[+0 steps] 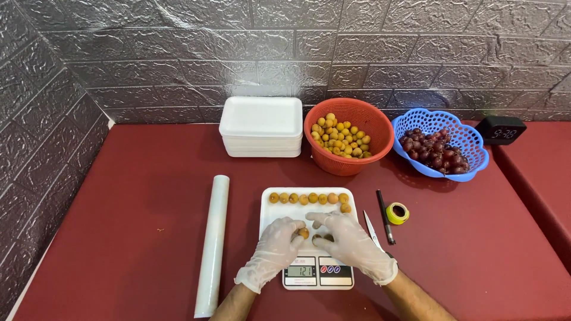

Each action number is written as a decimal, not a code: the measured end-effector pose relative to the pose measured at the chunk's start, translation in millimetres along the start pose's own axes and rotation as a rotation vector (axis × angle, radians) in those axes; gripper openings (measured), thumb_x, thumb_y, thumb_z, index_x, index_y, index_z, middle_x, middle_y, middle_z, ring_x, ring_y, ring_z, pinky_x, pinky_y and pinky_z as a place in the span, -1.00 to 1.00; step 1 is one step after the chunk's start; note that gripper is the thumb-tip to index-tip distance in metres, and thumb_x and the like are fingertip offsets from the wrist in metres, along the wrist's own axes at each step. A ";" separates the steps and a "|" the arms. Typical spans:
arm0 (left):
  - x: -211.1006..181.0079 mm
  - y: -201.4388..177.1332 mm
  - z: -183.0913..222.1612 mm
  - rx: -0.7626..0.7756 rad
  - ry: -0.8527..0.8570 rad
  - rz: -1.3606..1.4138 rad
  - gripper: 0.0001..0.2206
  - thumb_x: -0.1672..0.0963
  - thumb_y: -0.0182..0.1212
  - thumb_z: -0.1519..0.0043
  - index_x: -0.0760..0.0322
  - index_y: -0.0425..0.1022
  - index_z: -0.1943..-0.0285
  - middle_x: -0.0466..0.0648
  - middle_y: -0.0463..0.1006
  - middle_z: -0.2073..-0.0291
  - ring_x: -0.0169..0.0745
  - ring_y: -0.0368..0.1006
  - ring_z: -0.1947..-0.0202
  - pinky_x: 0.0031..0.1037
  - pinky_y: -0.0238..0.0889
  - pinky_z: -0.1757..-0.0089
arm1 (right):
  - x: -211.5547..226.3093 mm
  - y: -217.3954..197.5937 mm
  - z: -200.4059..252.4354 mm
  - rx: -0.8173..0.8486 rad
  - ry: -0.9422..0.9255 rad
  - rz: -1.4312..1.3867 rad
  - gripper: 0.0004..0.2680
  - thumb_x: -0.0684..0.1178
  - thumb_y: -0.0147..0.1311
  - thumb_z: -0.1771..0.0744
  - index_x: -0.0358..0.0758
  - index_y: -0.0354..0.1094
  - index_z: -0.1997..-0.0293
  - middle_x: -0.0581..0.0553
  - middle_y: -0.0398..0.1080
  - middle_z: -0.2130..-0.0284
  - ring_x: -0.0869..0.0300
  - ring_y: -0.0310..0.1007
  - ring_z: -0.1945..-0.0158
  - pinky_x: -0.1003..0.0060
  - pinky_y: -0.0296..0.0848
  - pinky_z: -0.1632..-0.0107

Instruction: A person wearing gloves picks small yellow fruits from a bowl and arranges them neatly on a white tray, occasionally using a digital scale to check the weight.

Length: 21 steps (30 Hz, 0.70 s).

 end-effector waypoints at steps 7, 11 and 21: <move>1.4 12.2 -0.5 -0.018 0.052 -0.077 -0.76 0.10 0.06 -0.23 0.07 0.60 0.01 -0.05 0.53 0.22 0.03 0.37 0.10 -0.14 0.24 0.06 | -1.7 1.0 -1.6 -0.027 -0.105 0.061 -0.64 0.02 0.06 -0.31 0.04 0.33 -0.29 0.08 0.61 0.18 0.15 0.49 0.04 0.23 0.38 -0.10; -0.5 13.6 -1.0 -0.011 0.048 -0.117 -0.79 0.08 0.08 -0.24 0.02 0.60 0.03 -0.06 0.54 0.26 0.03 0.37 0.11 -0.12 0.25 0.09 | -1.4 0.6 -0.4 -0.013 -0.078 0.034 -0.63 0.02 0.07 -0.31 0.04 0.31 -0.31 0.09 0.61 0.18 0.16 0.51 0.04 0.27 0.40 -0.11; -10.1 7.0 3.1 0.035 0.038 -0.116 -0.80 0.10 0.08 -0.24 -0.04 0.56 0.02 -0.07 0.54 0.29 0.03 0.38 0.12 -0.12 0.27 0.13 | -5.6 0.6 -1.9 -0.026 -0.073 0.014 -0.62 0.08 0.12 -0.31 0.09 0.32 -0.30 0.05 0.62 0.18 0.18 0.56 0.05 0.29 0.44 -0.11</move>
Point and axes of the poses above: each hand's wrist, its own z-axis away from the middle knuckle, its own y-axis out of the palm, x = y × z, the point moved 9 cm from there along -z, towards the middle knuckle
